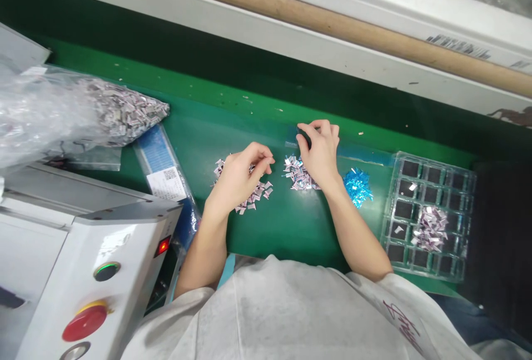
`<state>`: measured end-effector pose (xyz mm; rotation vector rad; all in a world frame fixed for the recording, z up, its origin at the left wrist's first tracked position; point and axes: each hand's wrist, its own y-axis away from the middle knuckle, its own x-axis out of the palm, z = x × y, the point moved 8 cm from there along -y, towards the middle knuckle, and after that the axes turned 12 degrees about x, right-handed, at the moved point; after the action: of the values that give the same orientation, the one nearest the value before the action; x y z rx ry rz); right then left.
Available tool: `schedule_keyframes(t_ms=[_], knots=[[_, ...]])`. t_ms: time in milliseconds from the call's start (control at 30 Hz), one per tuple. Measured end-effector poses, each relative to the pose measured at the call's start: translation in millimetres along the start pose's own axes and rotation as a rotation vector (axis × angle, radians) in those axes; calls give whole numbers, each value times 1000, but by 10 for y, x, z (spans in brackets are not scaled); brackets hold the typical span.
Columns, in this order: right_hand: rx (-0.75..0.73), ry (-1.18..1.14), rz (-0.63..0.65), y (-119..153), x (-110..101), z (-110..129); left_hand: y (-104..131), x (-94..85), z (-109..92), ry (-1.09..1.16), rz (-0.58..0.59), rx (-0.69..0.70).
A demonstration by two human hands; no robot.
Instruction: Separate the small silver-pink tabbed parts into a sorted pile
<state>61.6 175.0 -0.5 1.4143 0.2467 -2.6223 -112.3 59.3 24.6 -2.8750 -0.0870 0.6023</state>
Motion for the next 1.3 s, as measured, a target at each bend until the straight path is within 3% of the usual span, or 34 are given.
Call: schedule_keyframes(t_ms=[333,633,833,1167,1300], knots=[[31,-136,-19,-12,-51,-28,-15,210,116,342,-129,-144],[46,37,-1,1,9,5,12,183,170,367,-184,-182],[61,19,-16,-10,16,-10,6,181,174,297,-155,-146],[74,-63,-30,-25,1,-19,-9,127,178,343,-233,-140],[50,-109,-45,0,-40,-4,-25,90,133,307,-217,-66]])
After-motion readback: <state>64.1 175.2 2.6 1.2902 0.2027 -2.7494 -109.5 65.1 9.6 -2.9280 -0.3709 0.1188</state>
